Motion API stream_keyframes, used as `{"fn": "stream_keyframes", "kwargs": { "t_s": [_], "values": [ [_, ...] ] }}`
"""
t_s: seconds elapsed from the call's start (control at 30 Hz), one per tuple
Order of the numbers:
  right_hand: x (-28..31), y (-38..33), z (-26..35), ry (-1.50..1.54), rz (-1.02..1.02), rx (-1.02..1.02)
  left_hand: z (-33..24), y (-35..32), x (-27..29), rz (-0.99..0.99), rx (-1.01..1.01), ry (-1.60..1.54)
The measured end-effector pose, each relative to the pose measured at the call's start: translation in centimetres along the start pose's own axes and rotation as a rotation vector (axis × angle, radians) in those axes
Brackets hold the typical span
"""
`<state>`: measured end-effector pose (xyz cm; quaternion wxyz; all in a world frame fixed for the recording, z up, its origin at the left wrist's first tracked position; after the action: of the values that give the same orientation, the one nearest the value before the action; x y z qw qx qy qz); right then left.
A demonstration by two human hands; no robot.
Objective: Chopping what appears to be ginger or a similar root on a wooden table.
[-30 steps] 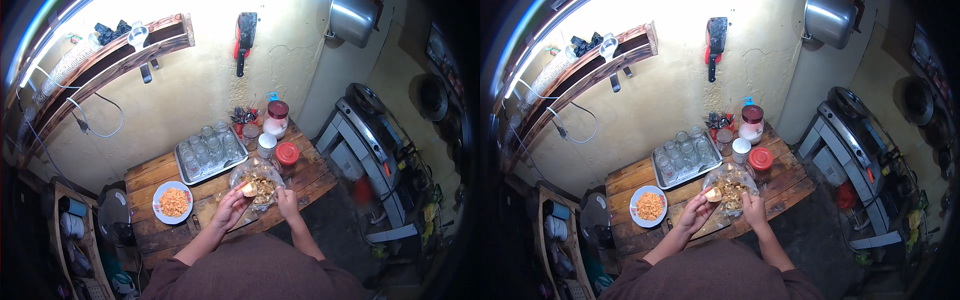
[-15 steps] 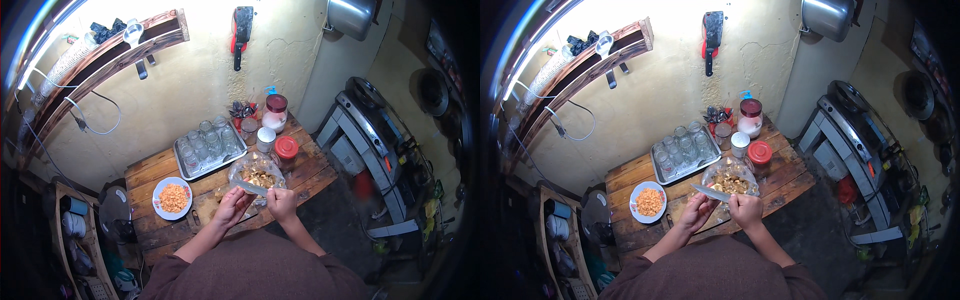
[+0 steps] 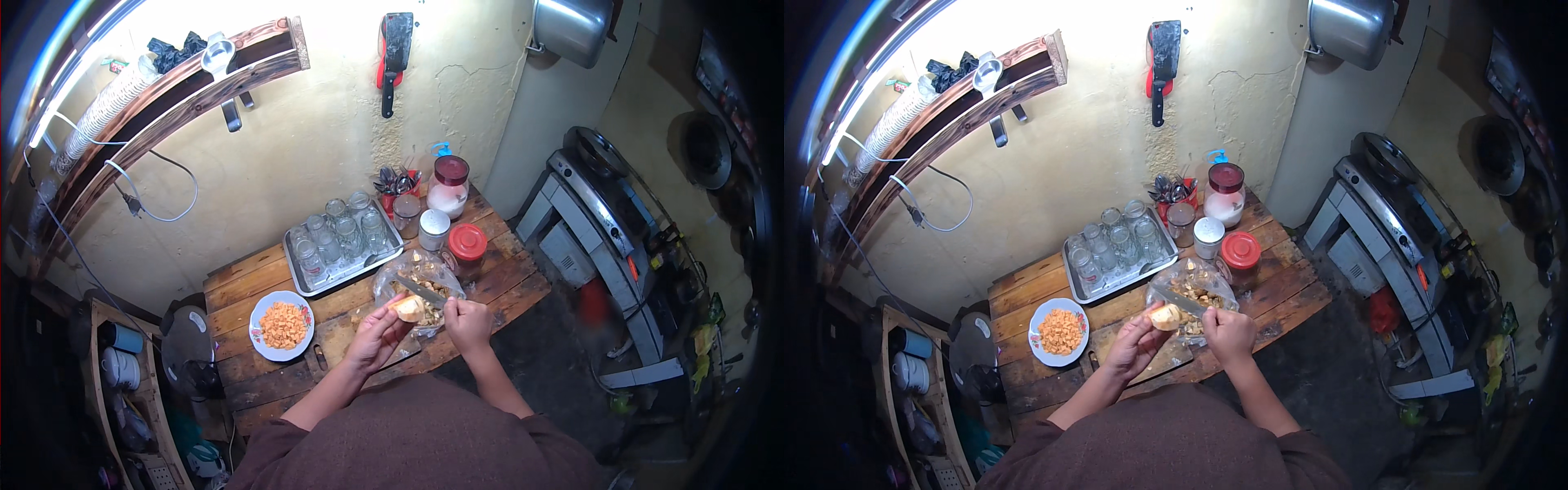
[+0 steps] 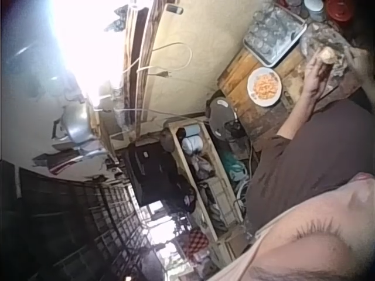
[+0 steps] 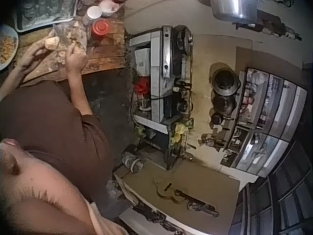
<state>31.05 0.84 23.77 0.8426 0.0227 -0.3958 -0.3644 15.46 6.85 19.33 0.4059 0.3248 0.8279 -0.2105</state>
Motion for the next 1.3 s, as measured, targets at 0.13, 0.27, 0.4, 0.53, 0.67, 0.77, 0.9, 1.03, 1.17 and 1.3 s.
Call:
{"fn": "stream_keyframes", "kwargs": {
  "t_s": [0.13, 0.27, 0.4, 0.53, 0.67, 0.77, 0.9, 1.03, 1.17, 1.3],
  "values": [
    [-3.3, -0.1, -3.1, -0.12, 0.16, -0.195, 1.3, -0.2, 0.2, -0.022, 0.074, -0.045],
    [-7.8, -1.9, -11.2, -0.356, 0.449, -0.382, 0.6, -0.6, 4.5, -0.106, -0.008, 0.041],
    [-8.8, -3.8, -13.2, -0.293, 0.541, -0.415, -0.1, -2.4, 13.7, -0.221, -0.263, 0.653],
    [-11.3, -5.3, -13.0, -0.101, 0.693, -0.426, -1.2, -6.3, 19.2, -0.455, -0.605, 1.303],
    [-13.8, -6.5, -9.2, -0.029, 0.922, -0.284, 0.0, -8.8, 22.3, -0.507, -0.634, 1.464],
    [-15.9, -8.0, -7.1, -0.091, 1.01, -0.091, -0.6, -9.9, 22.4, -0.593, -0.603, 1.5],
    [-19.5, -11.0, -6.4, -0.107, 1.068, -0.012, -1.1, -10.4, 21.5, -0.591, -0.564, 1.602],
    [-20.0, -12.0, -2.5, -0.012, 1.013, 0.006, -1.3, -10.6, 20.5, -0.605, -0.594, 1.675],
    [-21.7, -13.4, -2.0, -0.039, 1.006, -0.006, -0.7, -10.0, 21.0, -0.609, -0.6, 1.652],
    [-22.3, -14.1, -1.7, -0.063, 0.964, 0.018, -0.2, -9.9, 21.9, -0.666, -0.551, 1.529]
  ]
}}
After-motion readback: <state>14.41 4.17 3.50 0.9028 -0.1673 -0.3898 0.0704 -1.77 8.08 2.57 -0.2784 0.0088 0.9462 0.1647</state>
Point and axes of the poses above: each hand's wrist, its own y-axis towards the middle knuckle, its own x-axis out of the back of the hand, z = x × y, the point moved 8 cm from there along y, towards the middle knuckle, and after that the axes turned 6 degrees about -x, right-handed, at the moved point
